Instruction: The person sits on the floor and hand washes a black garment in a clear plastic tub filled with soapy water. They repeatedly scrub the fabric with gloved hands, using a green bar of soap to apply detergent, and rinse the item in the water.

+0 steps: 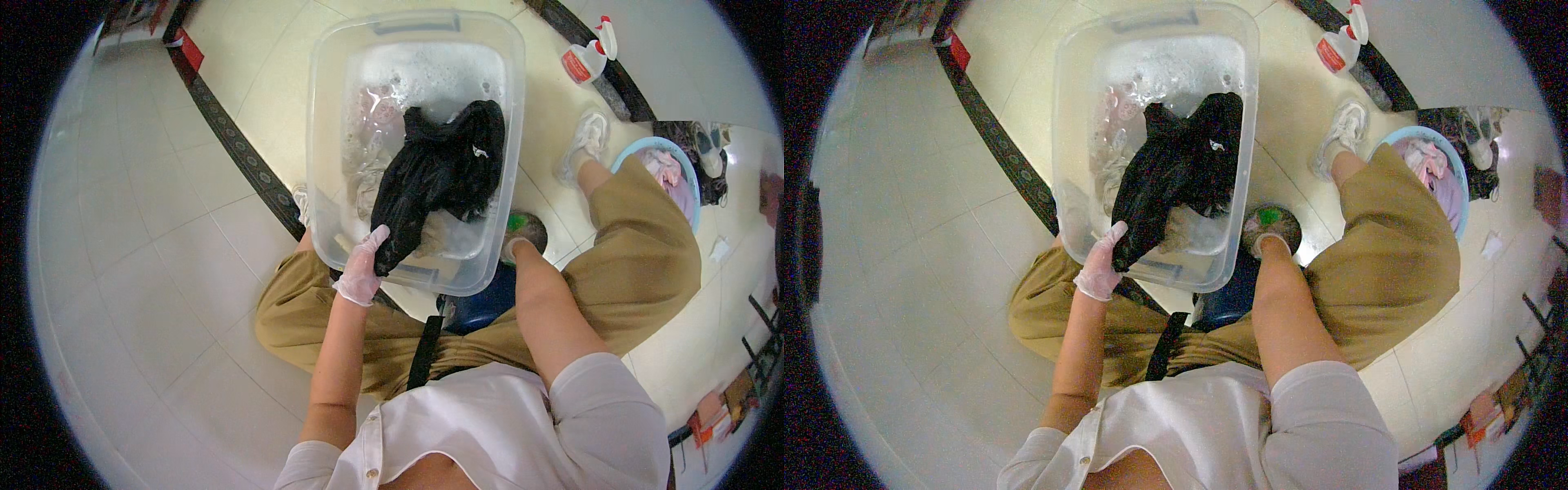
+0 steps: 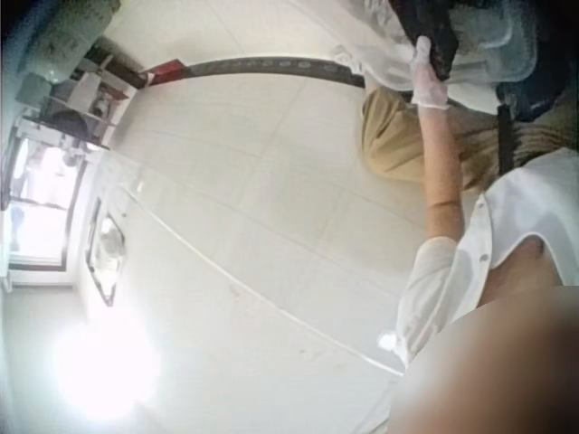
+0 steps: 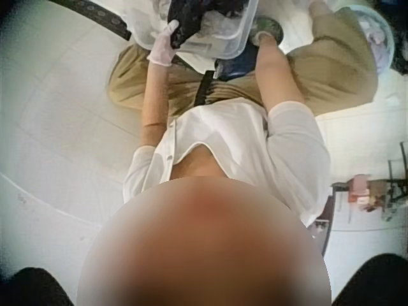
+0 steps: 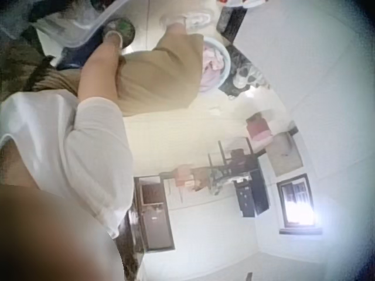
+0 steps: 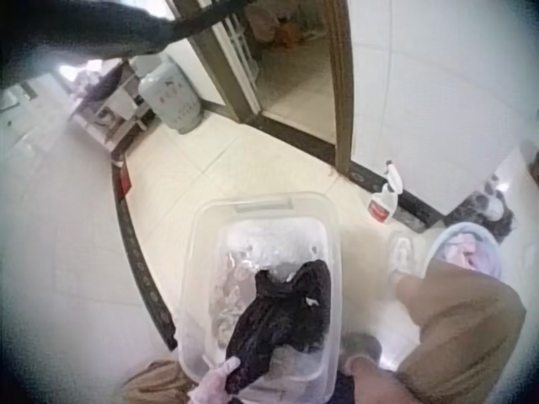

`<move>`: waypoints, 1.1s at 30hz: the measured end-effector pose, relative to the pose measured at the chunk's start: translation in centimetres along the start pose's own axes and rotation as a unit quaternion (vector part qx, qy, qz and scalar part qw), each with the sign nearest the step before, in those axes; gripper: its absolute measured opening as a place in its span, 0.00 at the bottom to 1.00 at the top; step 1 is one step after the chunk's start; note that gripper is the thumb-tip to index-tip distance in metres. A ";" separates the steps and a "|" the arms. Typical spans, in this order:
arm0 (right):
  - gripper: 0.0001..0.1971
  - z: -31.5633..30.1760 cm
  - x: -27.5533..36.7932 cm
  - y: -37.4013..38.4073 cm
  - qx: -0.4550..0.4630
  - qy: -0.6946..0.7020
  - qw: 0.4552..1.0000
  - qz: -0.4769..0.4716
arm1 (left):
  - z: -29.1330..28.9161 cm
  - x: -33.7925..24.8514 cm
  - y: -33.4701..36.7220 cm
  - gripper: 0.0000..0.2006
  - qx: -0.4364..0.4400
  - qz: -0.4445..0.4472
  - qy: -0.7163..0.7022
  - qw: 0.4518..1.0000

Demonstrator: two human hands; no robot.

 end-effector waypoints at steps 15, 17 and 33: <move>0.21 0.0 2.6 -2.9 0.021 -0.022 0.999 -0.015 | -1.3 -0.1 -0.7 0.19 -0.030 -0.001 -0.031 0.999; 0.21 -0.7 1.6 -2.0 0.008 0.059 0.998 -0.001 | -1.0 -0.2 -0.7 0.19 -0.021 0.005 -0.037 0.999; 0.13 -21.2 2.3 -34.3 -0.535 0.503 0.599 -0.319 | 1.0 -3.8 -1.8 0.23 -0.051 0.144 -0.163 0.975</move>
Point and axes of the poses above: each hand's wrist, its own y-axis towards the middle knuckle, its own z-axis out of the palm, x = y × z, the point moved 10 cm from there along y, towards the middle knuckle, and after that the axes turned 4 degrees about z, right-handed, at the moved point
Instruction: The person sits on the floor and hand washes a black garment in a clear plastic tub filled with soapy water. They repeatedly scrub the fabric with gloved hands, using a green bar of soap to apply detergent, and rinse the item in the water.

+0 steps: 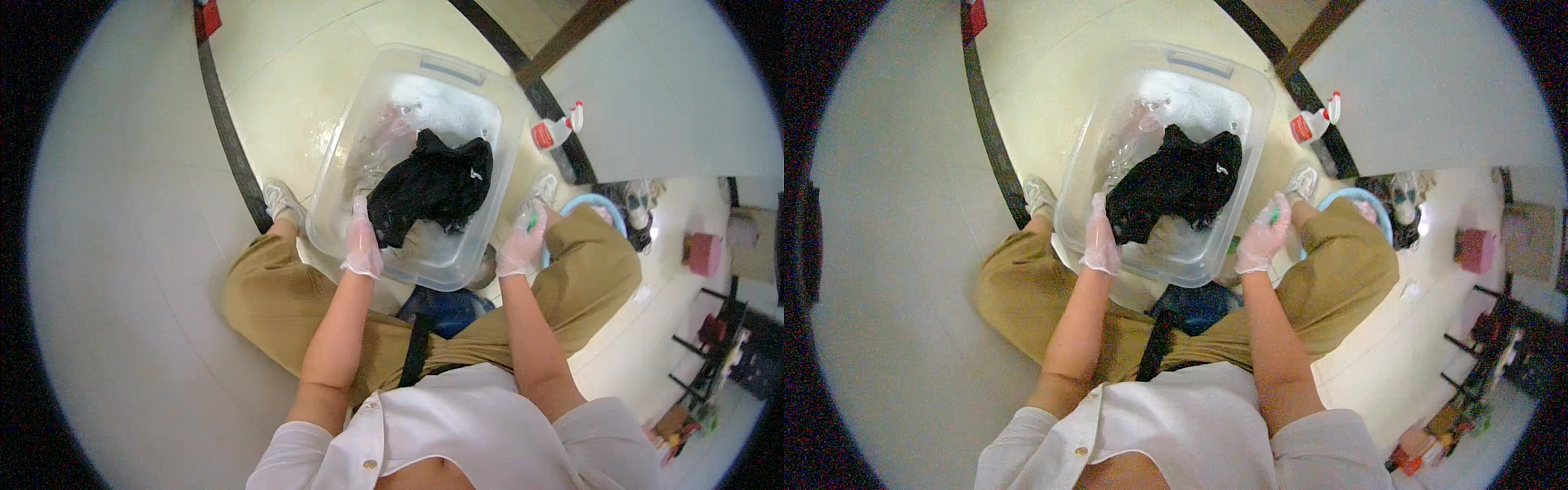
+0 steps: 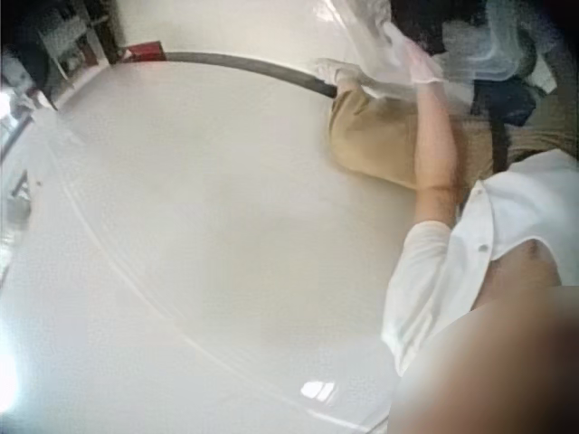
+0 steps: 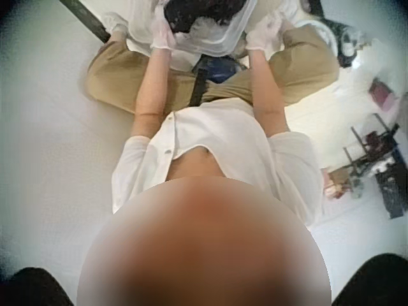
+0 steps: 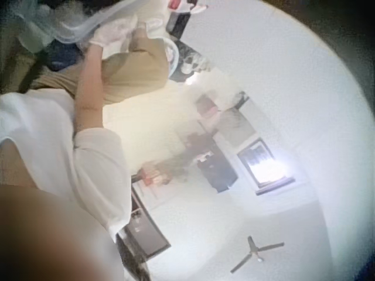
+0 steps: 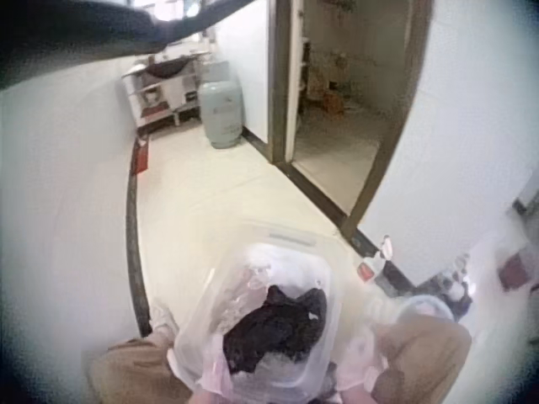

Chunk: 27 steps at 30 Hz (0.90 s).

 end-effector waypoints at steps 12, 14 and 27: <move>0.17 19.6 7.8 -19.1 0.569 0.150 0.807 -0.044 | -1.3 -2.0 -0.2 0.23 0.115 0.131 0.071 0.982; 0.17 20.6 8.6 -18.7 0.561 0.111 0.808 -0.143 | -0.7 -2.4 -0.7 0.19 0.150 0.134 -0.007 0.980; 0.14 19.3 14.8 -19.8 0.519 -0.012 0.799 -0.304 | -1.1 -3.2 -2.7 0.28 0.150 0.070 -0.166 0.972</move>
Point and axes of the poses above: each hand's wrist, its own y-axis towards the middle knuckle, its own z-axis out of the palm, x = y × z, the point moved 10 cm from there along y, towards the middle knuckle, and after that the axes turned 4 degrees about z, right-handed, at the moved point
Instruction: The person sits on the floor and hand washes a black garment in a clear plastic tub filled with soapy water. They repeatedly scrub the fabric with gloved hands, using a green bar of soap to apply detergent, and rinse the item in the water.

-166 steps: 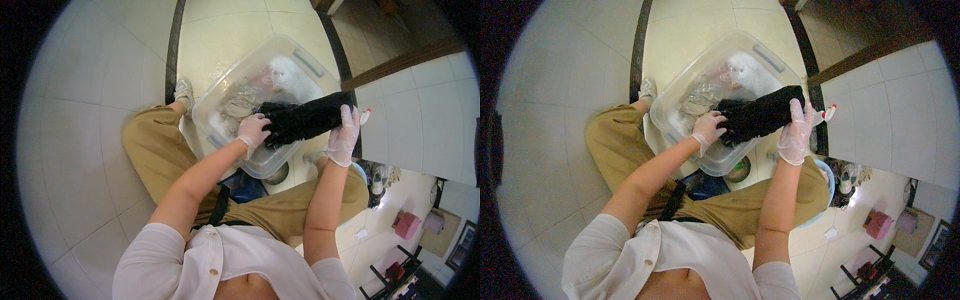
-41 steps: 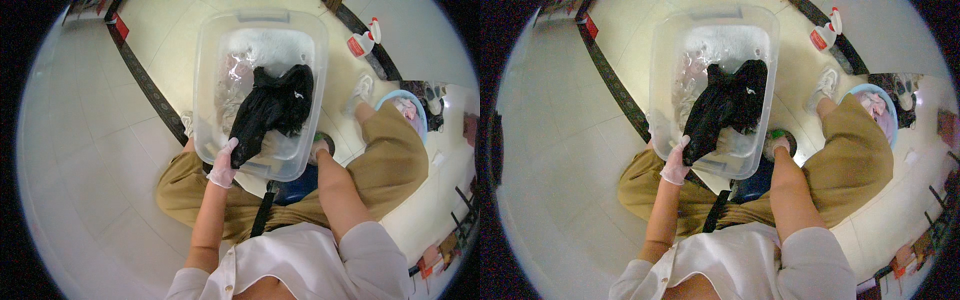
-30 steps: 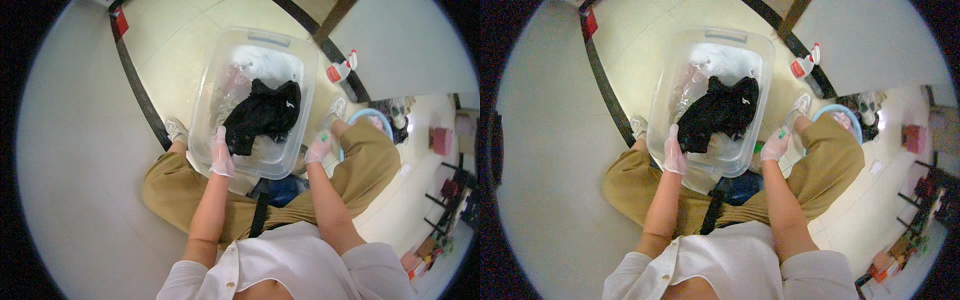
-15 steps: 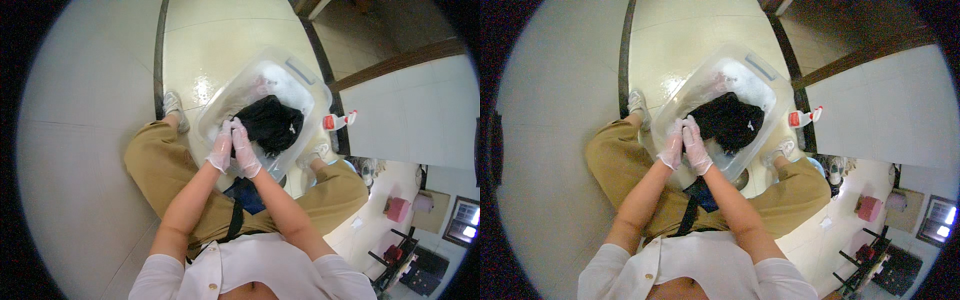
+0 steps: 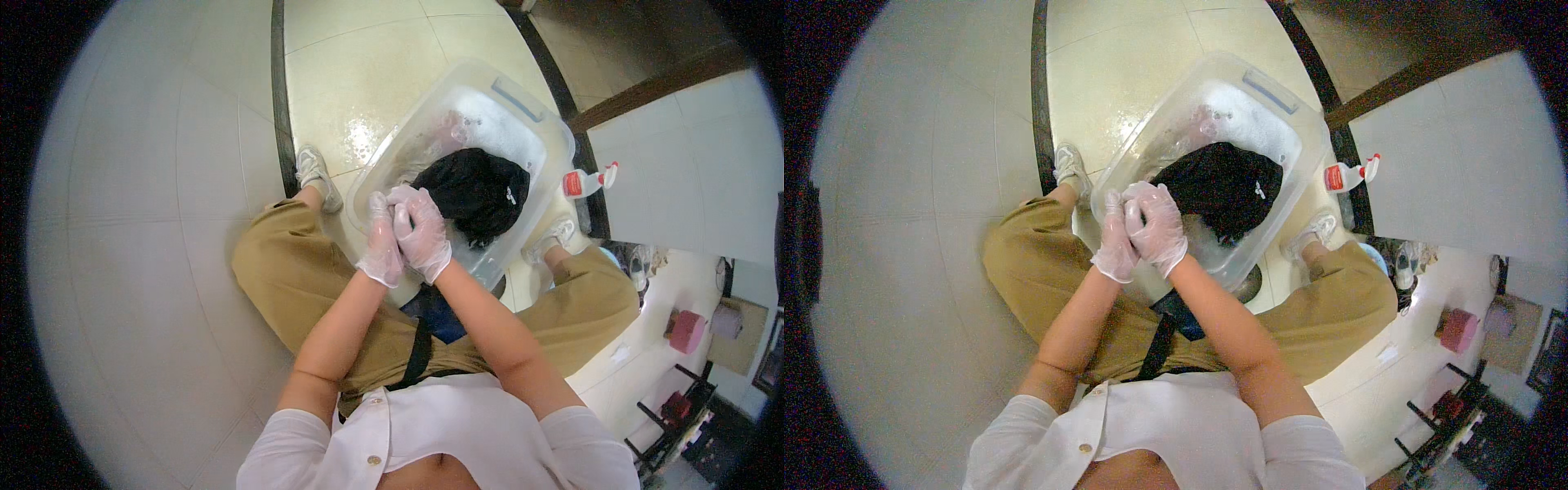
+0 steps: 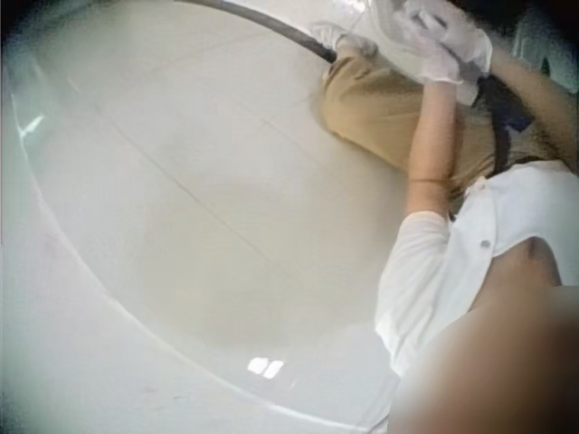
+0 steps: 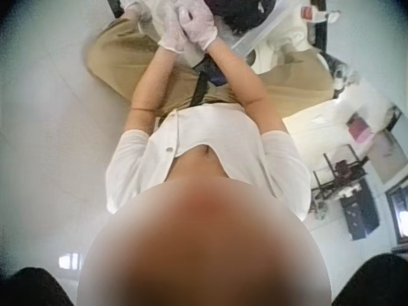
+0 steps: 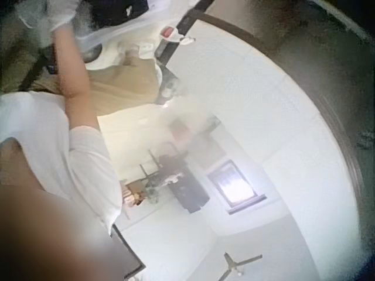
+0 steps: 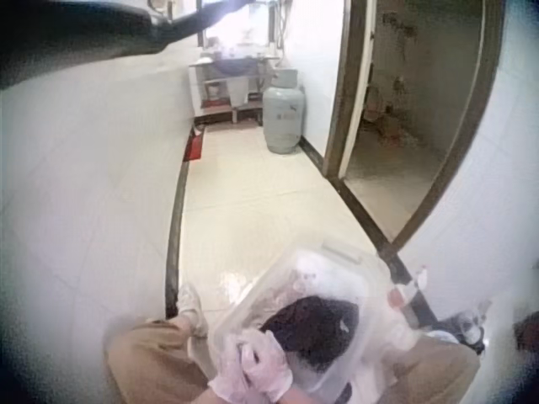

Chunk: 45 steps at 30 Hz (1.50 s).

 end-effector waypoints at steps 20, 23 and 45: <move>0.11 2.2 -11.2 2.9 -0.047 -0.232 0.971 -0.036 | 5.5 -5.0 -2.0 0.20 0.038 0.013 0.016 0.999; 0.11 -0.7 -16.3 3.8 -0.053 -0.340 0.937 0.060 | 6.7 -7.0 -3.0 0.30 0.091 0.099 0.068 0.989; 0.11 -4.1 -1.1 0.2 -0.170 0.361 0.916 0.046 | 9.4 -7.3 -3.9 0.24 0.080 0.404 0.452 0.792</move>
Point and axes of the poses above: each hand's wrist, its own y-axis towards the middle knuckle, its own z-axis out of the palm, x = y × z, the point moved 10 cm from there along y, towards the middle knuckle, and after that the axes turned 4 degrees about z, right-handed, at the moved point
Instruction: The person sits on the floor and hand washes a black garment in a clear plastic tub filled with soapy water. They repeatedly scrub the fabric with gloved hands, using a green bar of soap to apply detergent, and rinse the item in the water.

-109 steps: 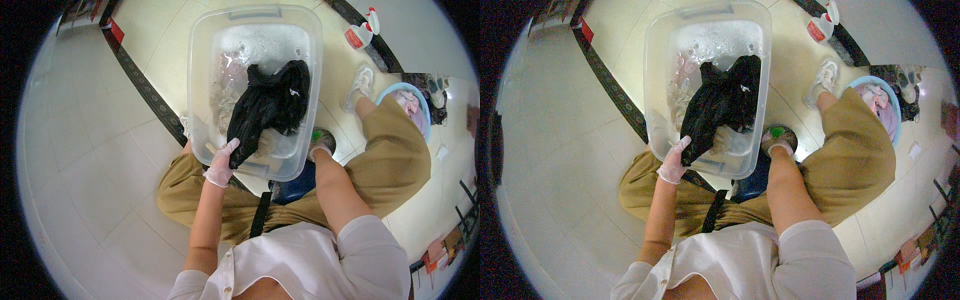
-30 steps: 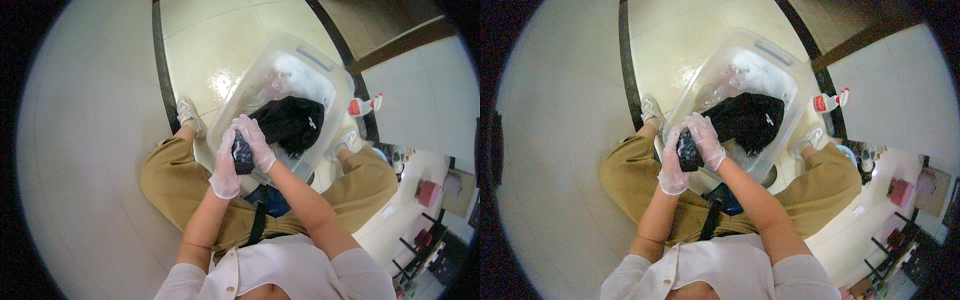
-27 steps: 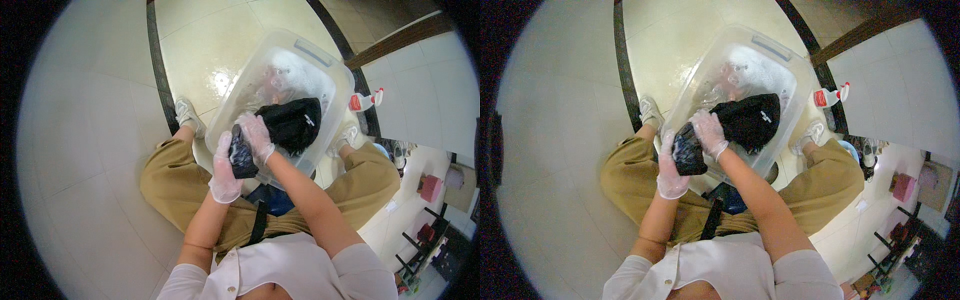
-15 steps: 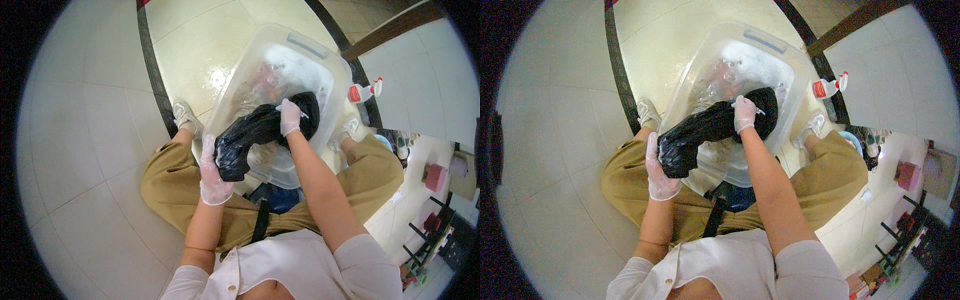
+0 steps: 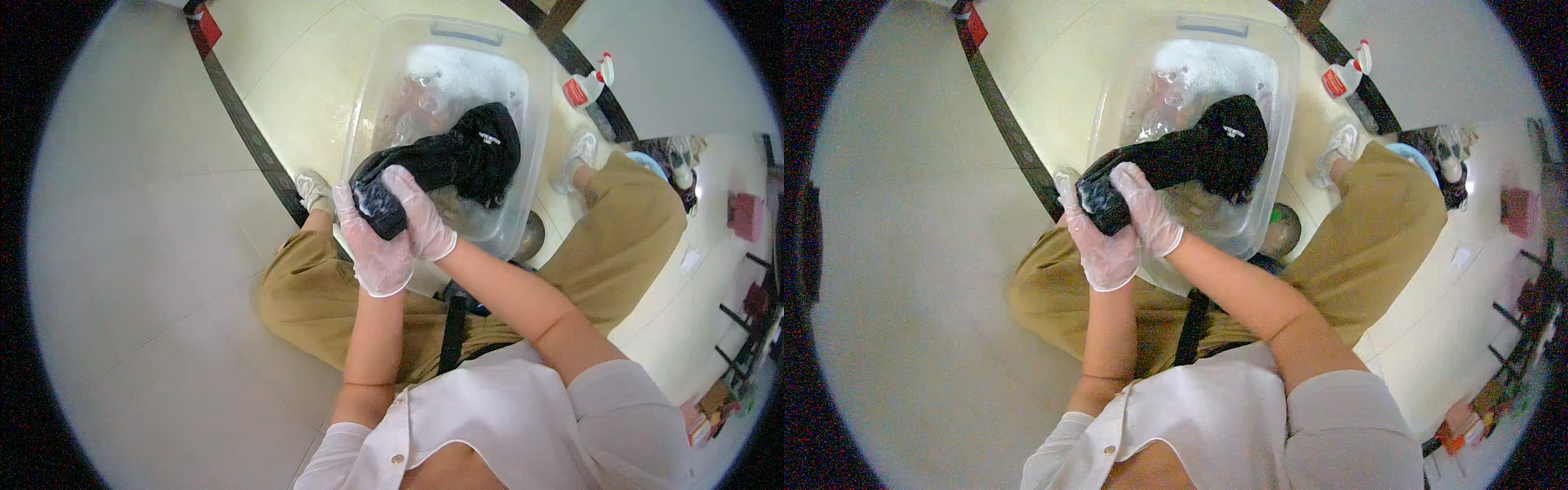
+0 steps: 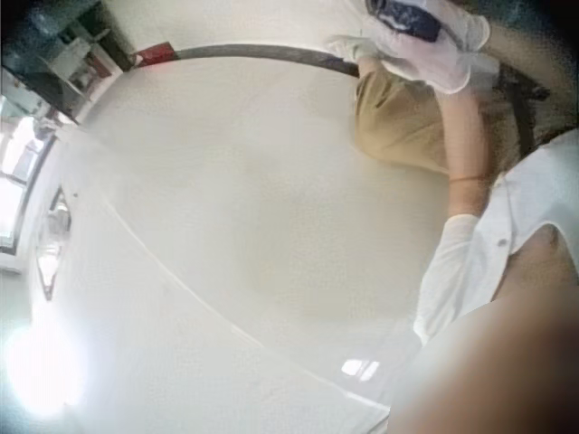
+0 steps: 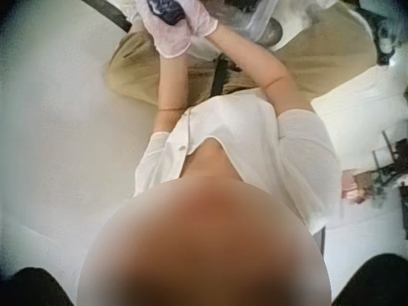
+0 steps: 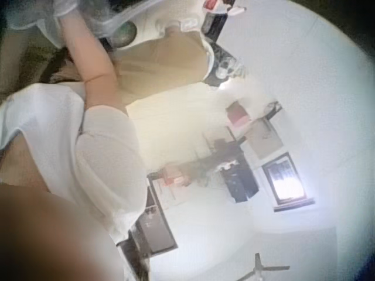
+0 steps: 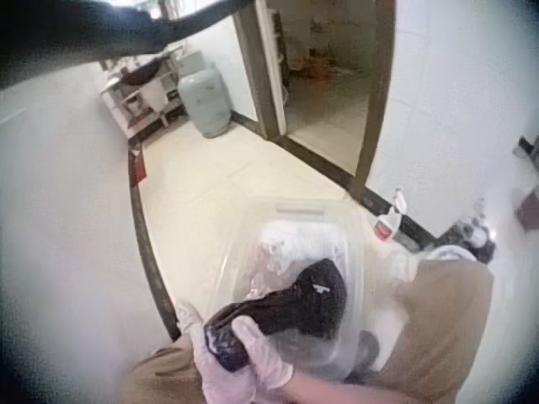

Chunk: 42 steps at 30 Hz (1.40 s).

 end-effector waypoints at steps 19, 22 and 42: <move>0.13 -2.5 -10.4 -4.6 -0.012 0.402 0.831 0.385 | 1.4 8.6 -7.1 0.21 0.057 -0.470 -0.254 0.844; 0.11 -3.4 -9.7 -4.7 -0.049 0.100 0.937 0.330 | 2.9 9.2 -8.0 0.20 -0.006 -0.478 -0.311 0.822; 0.11 -4.2 1.5 -1.3 -0.071 -0.243 0.960 -0.117 | 6.0 7.2 -4.2 0.24 0.083 -0.284 -0.296 0.908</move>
Point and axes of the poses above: each hand's wrist, its own y-axis towards the middle knuckle, its own z-axis out of the palm, x = y × z, the point moved 10 cm from there along y, towards the middle knuckle, and after that the axes turned 4 degrees about z, right-handed, at the moved point
